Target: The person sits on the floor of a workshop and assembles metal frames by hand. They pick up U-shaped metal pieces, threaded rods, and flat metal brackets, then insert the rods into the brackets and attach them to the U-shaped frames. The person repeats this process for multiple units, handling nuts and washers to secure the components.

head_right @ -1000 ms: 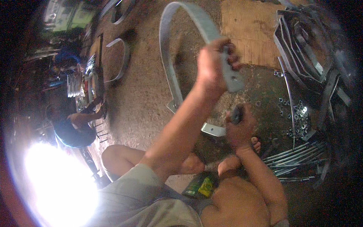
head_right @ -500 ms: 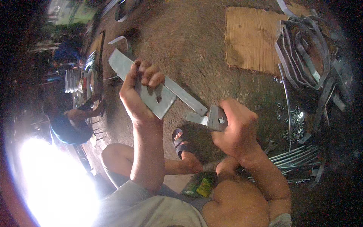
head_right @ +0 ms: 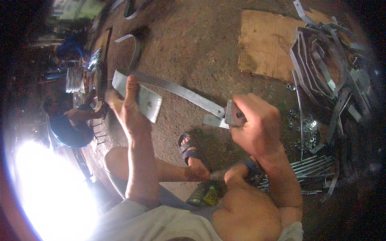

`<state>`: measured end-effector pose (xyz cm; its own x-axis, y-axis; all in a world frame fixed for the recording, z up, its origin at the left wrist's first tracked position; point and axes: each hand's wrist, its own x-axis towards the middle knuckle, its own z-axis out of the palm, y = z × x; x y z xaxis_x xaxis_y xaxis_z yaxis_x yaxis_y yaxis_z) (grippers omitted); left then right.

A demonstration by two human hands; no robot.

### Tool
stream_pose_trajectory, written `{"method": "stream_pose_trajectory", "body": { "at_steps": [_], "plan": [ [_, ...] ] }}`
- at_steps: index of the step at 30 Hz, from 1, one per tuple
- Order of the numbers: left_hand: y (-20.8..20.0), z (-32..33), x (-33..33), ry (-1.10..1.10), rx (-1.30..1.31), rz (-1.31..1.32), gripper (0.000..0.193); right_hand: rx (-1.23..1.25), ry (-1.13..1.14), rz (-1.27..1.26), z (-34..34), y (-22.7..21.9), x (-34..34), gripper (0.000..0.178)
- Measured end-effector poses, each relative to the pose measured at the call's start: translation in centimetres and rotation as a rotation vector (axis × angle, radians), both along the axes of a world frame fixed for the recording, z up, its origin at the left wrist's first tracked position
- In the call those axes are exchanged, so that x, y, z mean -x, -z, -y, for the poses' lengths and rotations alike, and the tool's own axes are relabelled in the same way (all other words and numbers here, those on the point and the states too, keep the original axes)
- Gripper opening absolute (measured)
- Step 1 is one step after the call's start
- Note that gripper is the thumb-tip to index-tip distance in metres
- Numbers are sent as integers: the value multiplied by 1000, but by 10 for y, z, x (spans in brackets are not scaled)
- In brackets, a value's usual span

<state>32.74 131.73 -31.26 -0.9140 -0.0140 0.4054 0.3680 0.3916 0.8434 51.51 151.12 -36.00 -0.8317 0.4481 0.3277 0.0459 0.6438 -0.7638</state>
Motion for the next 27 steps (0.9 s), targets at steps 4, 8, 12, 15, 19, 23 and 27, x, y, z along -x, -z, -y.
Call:
{"method": "stream_pose_trajectory", "body": {
  "at_steps": [4,8,12,15,19,23,27],
  "plan": [
    [-27,5,27,-37,502,-528,34,-22,-25,-35,-5,0,0,31],
    [-34,0,35,522,572,0,28,-30,4,-11,-13,-5,-3,33],
    [-34,-21,16,626,720,-168,33,-67,3,20,-17,-12,-6,34],
    [-31,-22,9,561,742,-232,34,-106,15,38,-18,-16,-5,32],
    [-32,0,36,460,536,111,30,-134,-103,32,-16,-27,9,32],
    [-44,13,71,481,241,305,33,-190,-136,56,-11,-30,32,29],
    [-47,13,87,427,298,282,36,-214,-97,-1,-15,-27,52,30]
  ]
}}
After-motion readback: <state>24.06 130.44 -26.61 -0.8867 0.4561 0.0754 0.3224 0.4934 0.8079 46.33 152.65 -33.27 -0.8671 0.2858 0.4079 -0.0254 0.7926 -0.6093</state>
